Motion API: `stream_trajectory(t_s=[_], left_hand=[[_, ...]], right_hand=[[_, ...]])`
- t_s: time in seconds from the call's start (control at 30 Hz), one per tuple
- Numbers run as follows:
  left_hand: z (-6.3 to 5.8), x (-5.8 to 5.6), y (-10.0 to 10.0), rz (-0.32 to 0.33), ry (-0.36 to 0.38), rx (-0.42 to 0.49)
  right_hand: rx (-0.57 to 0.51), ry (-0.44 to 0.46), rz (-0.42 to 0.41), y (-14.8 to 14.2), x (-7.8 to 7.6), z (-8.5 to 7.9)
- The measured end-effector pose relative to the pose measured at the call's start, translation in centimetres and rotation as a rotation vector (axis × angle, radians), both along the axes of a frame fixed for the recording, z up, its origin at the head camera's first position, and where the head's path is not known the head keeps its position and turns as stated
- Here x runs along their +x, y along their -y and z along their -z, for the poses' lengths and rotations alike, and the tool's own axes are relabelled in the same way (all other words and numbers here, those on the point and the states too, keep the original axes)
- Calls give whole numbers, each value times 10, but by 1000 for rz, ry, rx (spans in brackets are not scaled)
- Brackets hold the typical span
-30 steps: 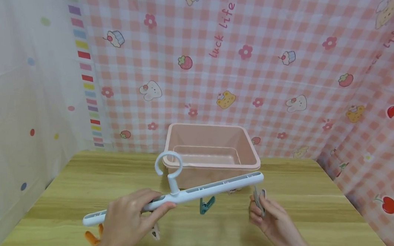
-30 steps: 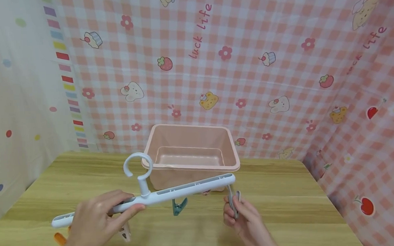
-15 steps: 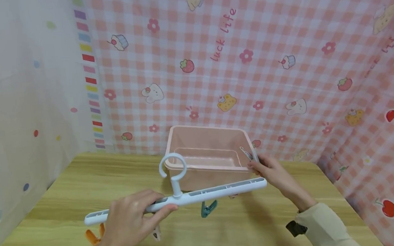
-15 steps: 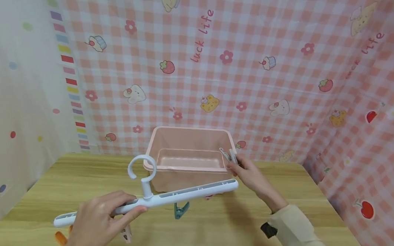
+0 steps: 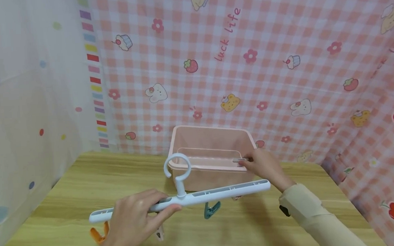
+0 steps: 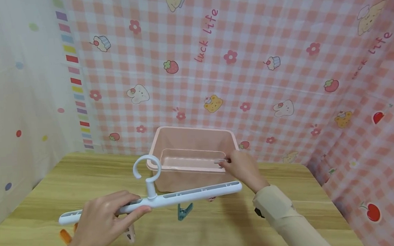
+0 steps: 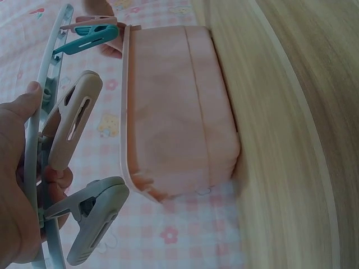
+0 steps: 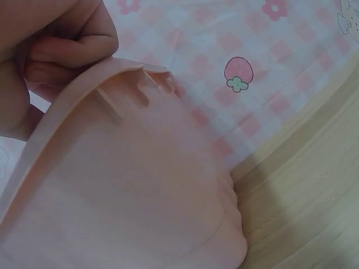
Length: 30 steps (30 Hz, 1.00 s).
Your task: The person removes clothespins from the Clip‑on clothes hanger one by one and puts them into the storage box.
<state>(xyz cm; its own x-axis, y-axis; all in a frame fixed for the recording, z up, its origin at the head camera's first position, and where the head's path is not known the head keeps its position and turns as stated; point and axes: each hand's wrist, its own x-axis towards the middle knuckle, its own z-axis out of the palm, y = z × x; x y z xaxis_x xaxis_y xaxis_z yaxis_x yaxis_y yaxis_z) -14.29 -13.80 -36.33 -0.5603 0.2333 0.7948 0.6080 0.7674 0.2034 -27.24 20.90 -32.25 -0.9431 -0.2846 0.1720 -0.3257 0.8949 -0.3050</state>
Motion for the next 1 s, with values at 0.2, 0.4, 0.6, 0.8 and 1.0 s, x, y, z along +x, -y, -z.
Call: stream_trajectory(t_s=[0.2, 0.4, 0.6, 0.8, 1.0], left_hand=[[-1, -1, -1, -8, 7, -3], [0, -1, -1, -14, 9, -11], [-3, -3, 2, -23, -2, 1], [-3, -5, 2, -12, -4, 16], [0, -5, -3, 7, -23, 4]], right_hand=[[21, -42, 29, 3, 1, -1], [-222, -211, -4, 4, 35, 16], [-977, 320, -340, -4, 87, 34], [-1099, 522, -554, 13, 114, 48], [-994, 323, -414, 23, 122, 50]])
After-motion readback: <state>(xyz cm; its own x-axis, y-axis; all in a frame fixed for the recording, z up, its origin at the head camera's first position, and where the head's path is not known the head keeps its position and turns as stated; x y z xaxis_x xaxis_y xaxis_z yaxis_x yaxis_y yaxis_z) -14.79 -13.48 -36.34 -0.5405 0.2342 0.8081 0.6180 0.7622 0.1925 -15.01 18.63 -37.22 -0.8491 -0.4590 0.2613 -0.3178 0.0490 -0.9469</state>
